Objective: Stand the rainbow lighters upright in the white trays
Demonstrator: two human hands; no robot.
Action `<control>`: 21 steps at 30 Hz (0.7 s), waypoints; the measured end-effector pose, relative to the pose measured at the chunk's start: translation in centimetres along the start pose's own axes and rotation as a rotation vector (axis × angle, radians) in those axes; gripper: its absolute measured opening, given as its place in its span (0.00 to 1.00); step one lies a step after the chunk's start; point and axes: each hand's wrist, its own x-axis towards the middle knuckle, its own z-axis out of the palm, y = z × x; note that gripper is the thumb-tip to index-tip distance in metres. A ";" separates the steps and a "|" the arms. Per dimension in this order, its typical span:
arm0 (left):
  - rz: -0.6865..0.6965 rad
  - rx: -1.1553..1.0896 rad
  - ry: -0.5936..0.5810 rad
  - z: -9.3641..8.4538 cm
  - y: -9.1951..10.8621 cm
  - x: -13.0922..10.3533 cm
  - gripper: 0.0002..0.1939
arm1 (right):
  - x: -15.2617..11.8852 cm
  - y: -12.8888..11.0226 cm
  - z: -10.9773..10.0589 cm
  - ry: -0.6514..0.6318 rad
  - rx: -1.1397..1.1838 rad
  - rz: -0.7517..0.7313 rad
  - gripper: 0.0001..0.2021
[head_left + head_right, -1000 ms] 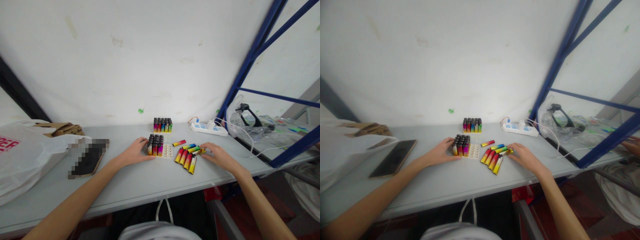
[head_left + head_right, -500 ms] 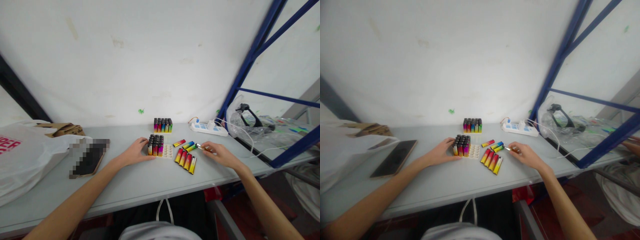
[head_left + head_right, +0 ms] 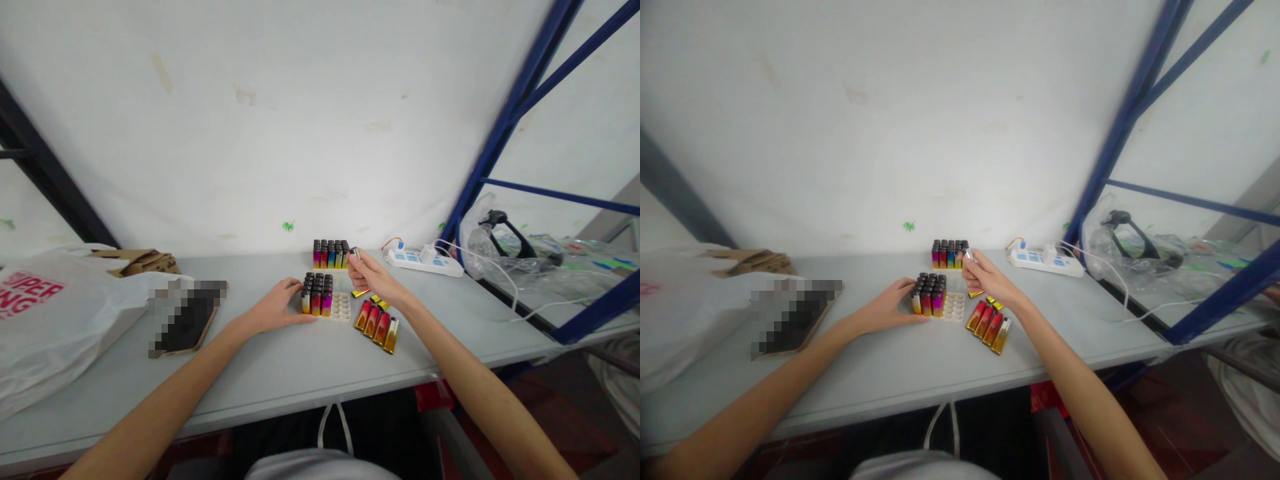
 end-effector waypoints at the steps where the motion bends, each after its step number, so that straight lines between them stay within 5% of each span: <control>1: 0.003 -0.001 0.003 0.0 0.0 0.0 0.39 | 0.8 0.5 0.6 0.024 -0.033 -0.017 0.18; 8: 0.011 -0.016 0.008 0.1 0.0 -0.1 0.38 | 2.3 4.2 2.6 0.301 -0.394 -0.161 0.28; 21: -0.013 -0.017 -0.004 -0.1 0.2 0.0 0.40 | 1.5 4.3 2.8 0.388 -0.588 -0.088 0.24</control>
